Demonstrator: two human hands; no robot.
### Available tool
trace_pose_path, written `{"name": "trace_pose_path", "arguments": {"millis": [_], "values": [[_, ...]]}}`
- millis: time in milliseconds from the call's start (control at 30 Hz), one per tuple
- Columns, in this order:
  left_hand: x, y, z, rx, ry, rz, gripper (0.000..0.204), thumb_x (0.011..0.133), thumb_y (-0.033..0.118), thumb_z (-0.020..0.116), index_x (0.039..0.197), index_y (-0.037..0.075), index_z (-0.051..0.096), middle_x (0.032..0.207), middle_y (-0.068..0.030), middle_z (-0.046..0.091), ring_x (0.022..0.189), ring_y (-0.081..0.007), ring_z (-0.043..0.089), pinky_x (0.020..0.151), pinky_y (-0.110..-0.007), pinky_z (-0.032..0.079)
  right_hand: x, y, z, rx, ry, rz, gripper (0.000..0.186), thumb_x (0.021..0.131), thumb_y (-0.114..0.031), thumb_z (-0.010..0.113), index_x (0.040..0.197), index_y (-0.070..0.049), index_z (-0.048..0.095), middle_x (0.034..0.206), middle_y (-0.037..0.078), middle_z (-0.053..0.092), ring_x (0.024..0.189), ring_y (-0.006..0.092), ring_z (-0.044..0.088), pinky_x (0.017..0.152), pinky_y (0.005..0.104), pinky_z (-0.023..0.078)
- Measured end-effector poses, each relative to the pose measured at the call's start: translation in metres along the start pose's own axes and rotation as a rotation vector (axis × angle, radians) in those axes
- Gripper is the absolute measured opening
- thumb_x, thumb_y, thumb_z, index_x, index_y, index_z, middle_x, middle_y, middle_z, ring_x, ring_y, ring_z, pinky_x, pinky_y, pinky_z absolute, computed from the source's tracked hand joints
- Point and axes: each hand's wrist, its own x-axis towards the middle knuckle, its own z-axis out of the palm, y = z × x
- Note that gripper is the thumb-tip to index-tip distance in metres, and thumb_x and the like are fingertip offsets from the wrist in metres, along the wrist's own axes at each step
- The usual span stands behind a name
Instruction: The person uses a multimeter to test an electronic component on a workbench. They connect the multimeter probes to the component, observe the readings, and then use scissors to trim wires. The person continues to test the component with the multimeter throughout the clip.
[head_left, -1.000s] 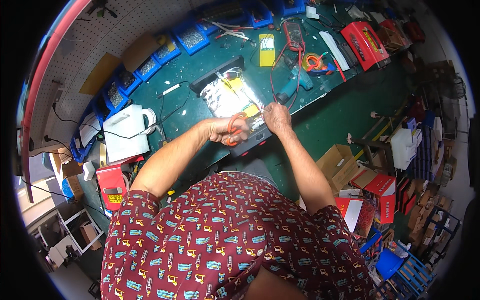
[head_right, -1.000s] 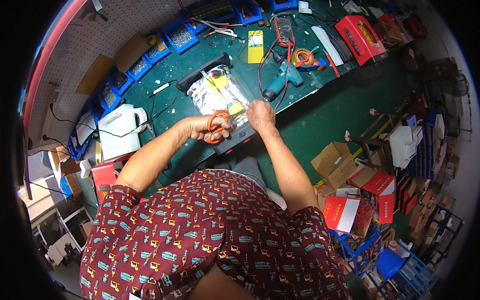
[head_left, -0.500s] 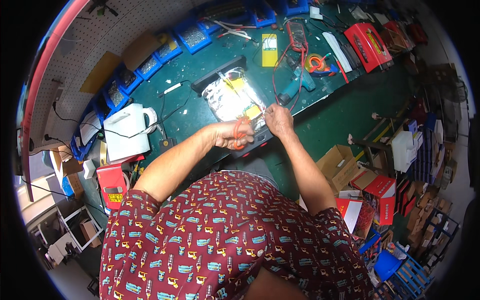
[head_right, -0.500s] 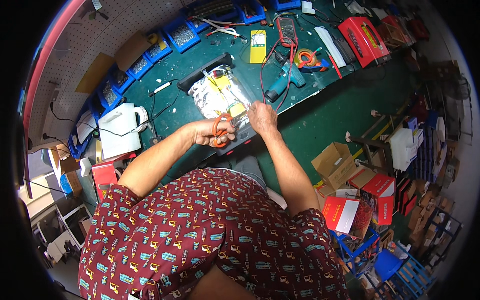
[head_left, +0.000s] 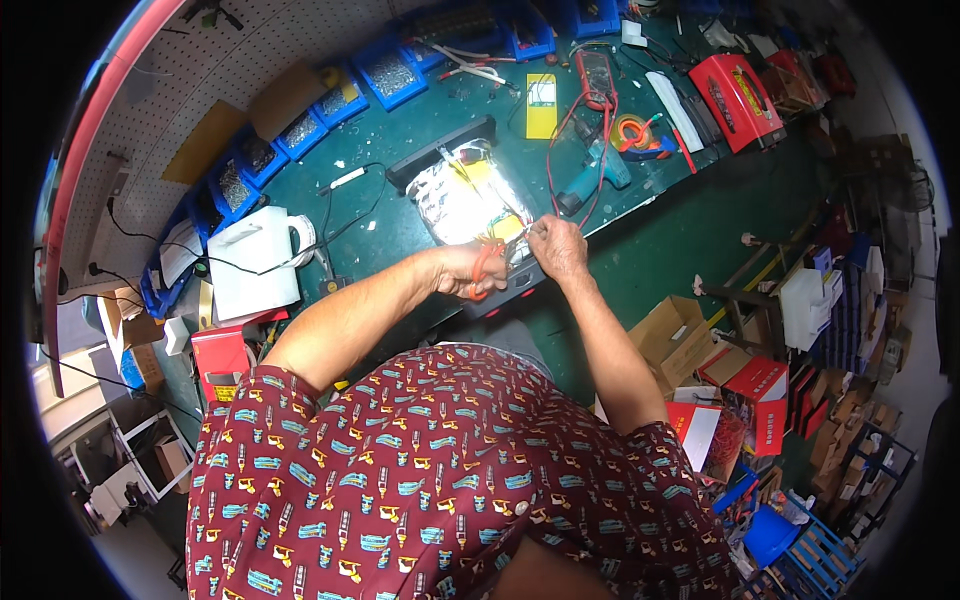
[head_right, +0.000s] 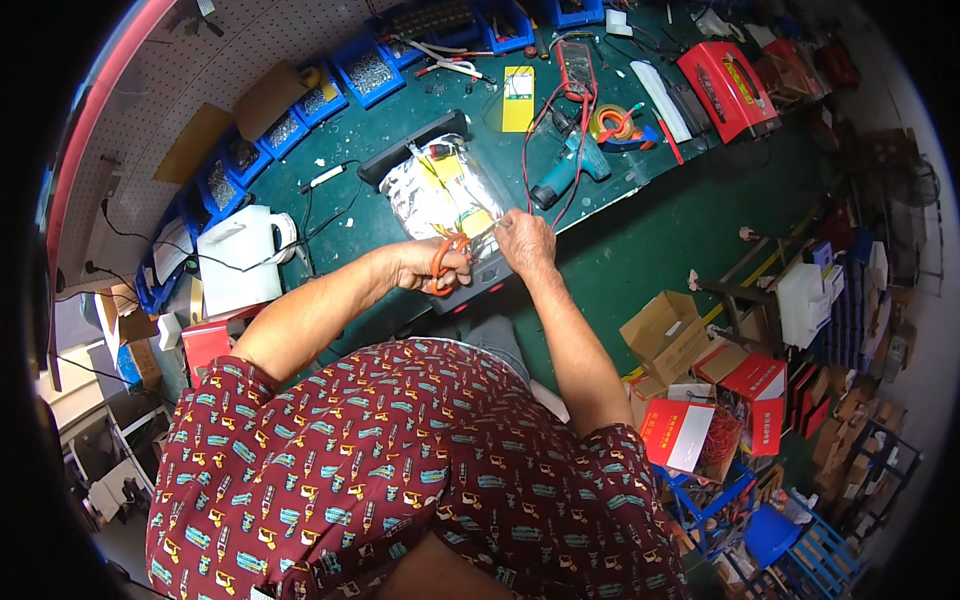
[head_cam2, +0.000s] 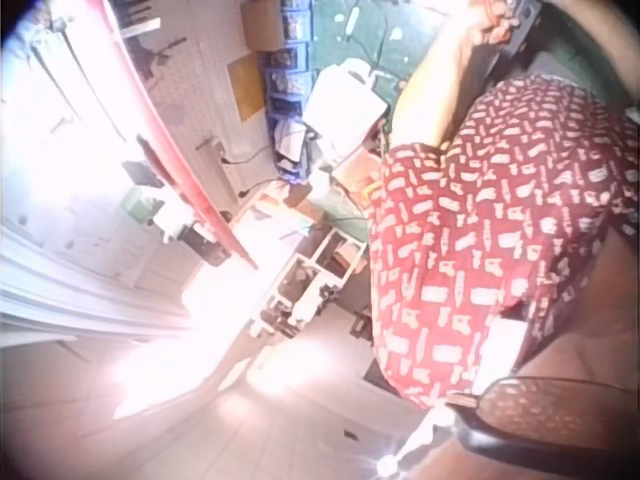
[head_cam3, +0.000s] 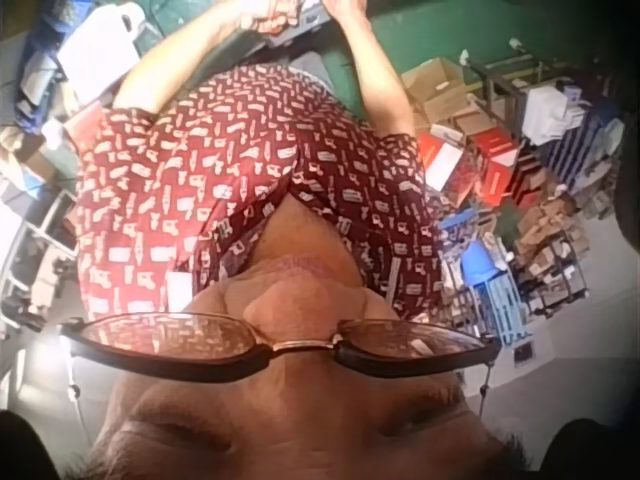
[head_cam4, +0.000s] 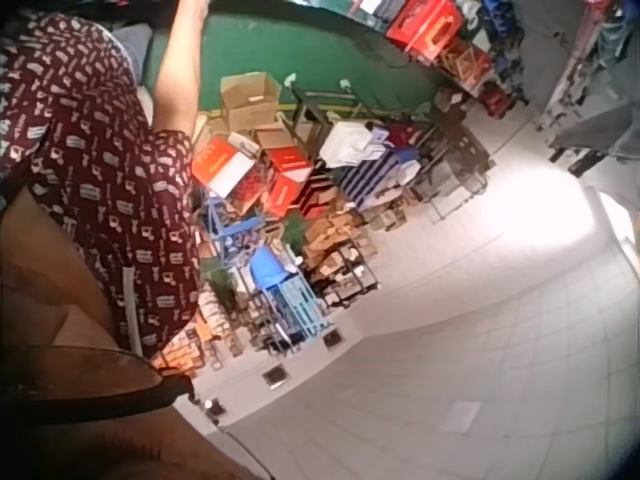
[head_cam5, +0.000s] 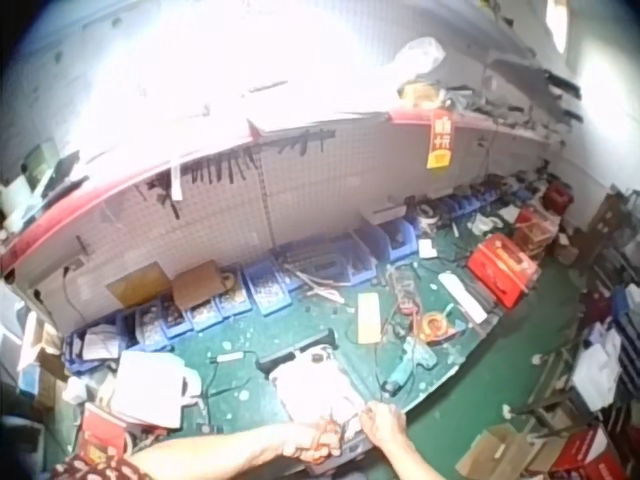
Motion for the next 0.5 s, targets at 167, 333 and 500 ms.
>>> {"name": "trace_pose_path", "arguments": {"millis": [167, 333, 500], "values": [[-0.027, 0.014, 0.019, 0.29, 0.179, 0.016, 0.011, 0.086, 0.016, 0.071, 0.092, 0.007, 0.066, 0.071, -0.0013, 0.062, 0.052, -0.0095, 0.055, 0.042, -0.023, 0.041, 0.0, -0.003, 0.001, -0.017, 0.047, 0.068, 0.019, 0.086, -0.024, 0.074, 0.095, -0.007, 0.074, 0.088, 0.018, 0.075, 0.092, 0.0418, 0.072, 0.081, 0.0514, 0.057], [-0.044, -0.011, 0.007, 0.452, 0.18, 0.199, 0.021, 0.089, 0.025, 0.072, 0.087, 0.004, 0.072, 0.07, -0.001, 0.063, 0.058, -0.0096, 0.057, 0.05, -0.025, 0.042, 0.001, -0.001, 0.002, -0.037, 0.004, 0.003, 0.017, 0.087, -0.022, 0.07, 0.094, -0.007, 0.073, 0.086, 0.02, 0.075, 0.09, 0.0431, 0.072, 0.081, 0.0518, 0.057], [-0.058, -0.049, -0.027, 0.566, 0.249, 0.253, 0.021, 0.094, 0.023, 0.068, 0.091, 0.003, 0.07, 0.075, -0.0007, 0.065, 0.068, -0.008, 0.059, 0.062, -0.027, 0.047, 0.009, 0.007, 0.005, 0.022, 0.074, -0.067, 0.02, 0.087, -0.021, 0.068, 0.092, -0.003, 0.071, 0.084, 0.023, 0.073, 0.089, 0.0431, 0.072, 0.08, 0.0496, 0.057]]}}
